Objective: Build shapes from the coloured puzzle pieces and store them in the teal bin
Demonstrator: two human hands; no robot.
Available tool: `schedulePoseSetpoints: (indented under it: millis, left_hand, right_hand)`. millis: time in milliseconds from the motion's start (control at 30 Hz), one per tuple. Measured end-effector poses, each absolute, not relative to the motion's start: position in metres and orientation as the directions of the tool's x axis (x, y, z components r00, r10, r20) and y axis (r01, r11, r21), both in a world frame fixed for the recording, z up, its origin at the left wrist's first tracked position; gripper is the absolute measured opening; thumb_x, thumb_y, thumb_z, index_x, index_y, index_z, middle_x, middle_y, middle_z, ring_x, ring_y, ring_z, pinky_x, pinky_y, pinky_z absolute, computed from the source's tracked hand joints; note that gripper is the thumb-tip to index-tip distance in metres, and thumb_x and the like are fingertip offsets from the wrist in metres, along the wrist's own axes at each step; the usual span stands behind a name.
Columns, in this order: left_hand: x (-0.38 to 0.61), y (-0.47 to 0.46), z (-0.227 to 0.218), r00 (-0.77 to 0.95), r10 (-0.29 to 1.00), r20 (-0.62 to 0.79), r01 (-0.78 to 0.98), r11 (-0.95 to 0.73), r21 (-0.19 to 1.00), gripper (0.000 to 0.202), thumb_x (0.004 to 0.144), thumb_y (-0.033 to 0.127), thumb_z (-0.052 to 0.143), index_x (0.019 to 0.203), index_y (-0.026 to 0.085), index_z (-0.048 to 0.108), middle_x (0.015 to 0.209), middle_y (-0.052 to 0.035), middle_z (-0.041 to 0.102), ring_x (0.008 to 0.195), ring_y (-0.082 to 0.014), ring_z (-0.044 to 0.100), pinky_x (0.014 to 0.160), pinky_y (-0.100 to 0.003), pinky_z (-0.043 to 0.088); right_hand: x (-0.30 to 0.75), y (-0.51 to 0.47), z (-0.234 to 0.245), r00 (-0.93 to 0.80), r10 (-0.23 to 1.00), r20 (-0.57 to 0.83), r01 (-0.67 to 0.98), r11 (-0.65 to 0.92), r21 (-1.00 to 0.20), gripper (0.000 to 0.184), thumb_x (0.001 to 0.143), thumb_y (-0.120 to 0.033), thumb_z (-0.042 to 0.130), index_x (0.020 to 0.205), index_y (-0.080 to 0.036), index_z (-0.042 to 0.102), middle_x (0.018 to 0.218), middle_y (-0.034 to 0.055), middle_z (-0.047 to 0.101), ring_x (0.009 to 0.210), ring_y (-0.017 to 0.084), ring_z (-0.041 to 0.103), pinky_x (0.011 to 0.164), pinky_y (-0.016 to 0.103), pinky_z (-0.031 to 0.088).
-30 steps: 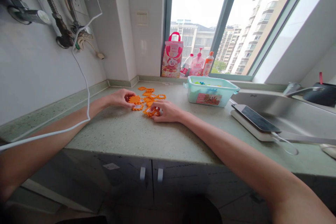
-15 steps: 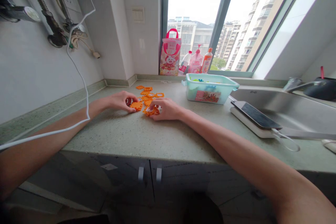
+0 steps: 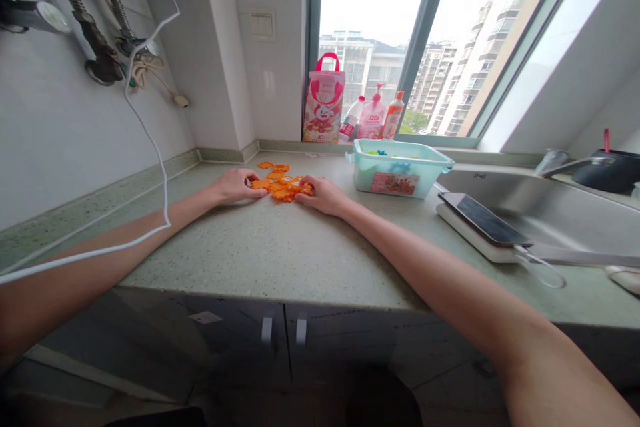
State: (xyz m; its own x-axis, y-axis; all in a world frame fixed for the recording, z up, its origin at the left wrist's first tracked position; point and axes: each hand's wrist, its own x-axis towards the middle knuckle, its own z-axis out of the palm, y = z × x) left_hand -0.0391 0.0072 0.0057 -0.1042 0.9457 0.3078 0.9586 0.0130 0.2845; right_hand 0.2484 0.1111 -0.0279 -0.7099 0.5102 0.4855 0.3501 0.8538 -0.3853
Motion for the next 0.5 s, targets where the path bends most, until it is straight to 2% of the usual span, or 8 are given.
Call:
schedulePoseSetpoints:
  millis: [133, 300, 500]
  left_hand:
    - [-0.033, 0.011, -0.001, -0.041, 0.952, 0.304, 0.968, -0.038, 0.25, 0.051, 0.073, 0.066, 0.073, 0.098, 0.022, 0.079, 0.098, -0.006, 0.077, 0.084, -0.0235, 0.065, 0.068, -0.032, 0.039]
    - [-0.037, 0.009, 0.003, 0.038, 0.972, 0.232, 0.95, -0.107, 0.294, 0.054, 0.072, 0.065, 0.074, 0.103, 0.021, 0.079, 0.097, -0.0056, 0.076, 0.081, -0.0218, 0.064, 0.069, -0.031, 0.04]
    - [-0.038, -0.004, 0.008, 0.229, 0.96, 0.164, 0.887, -0.275, 0.37, 0.058, 0.069, 0.059, 0.08, 0.111, 0.019, 0.079, 0.087, -0.0044, 0.072, 0.075, -0.0197, 0.062, 0.068, -0.031, 0.043]
  right_hand:
    - [0.248, 0.108, -0.027, -0.733, 0.509, 0.451, 0.375, 0.856, -0.356, 0.029, 0.094, -0.041, 0.074, 0.115, -0.023, 0.067, 0.113, 0.0096, 0.076, 0.106, 0.027, 0.068, 0.091, 0.038, 0.05]
    - [0.251, 0.105, -0.022, -0.745, 0.497, 0.445, 0.355, 0.86, -0.366, 0.025, 0.085, -0.031, 0.076, 0.106, -0.023, 0.066, 0.106, 0.006, 0.075, 0.094, 0.023, 0.068, 0.084, 0.033, 0.049]
    - [0.263, 0.102, -0.014, -0.836, 0.367, 0.408, 0.213, 0.902, -0.375, 0.026, 0.079, -0.029, 0.073, 0.103, -0.023, 0.065, 0.101, 0.0022, 0.073, 0.085, 0.019, 0.063, 0.079, 0.03, 0.045]
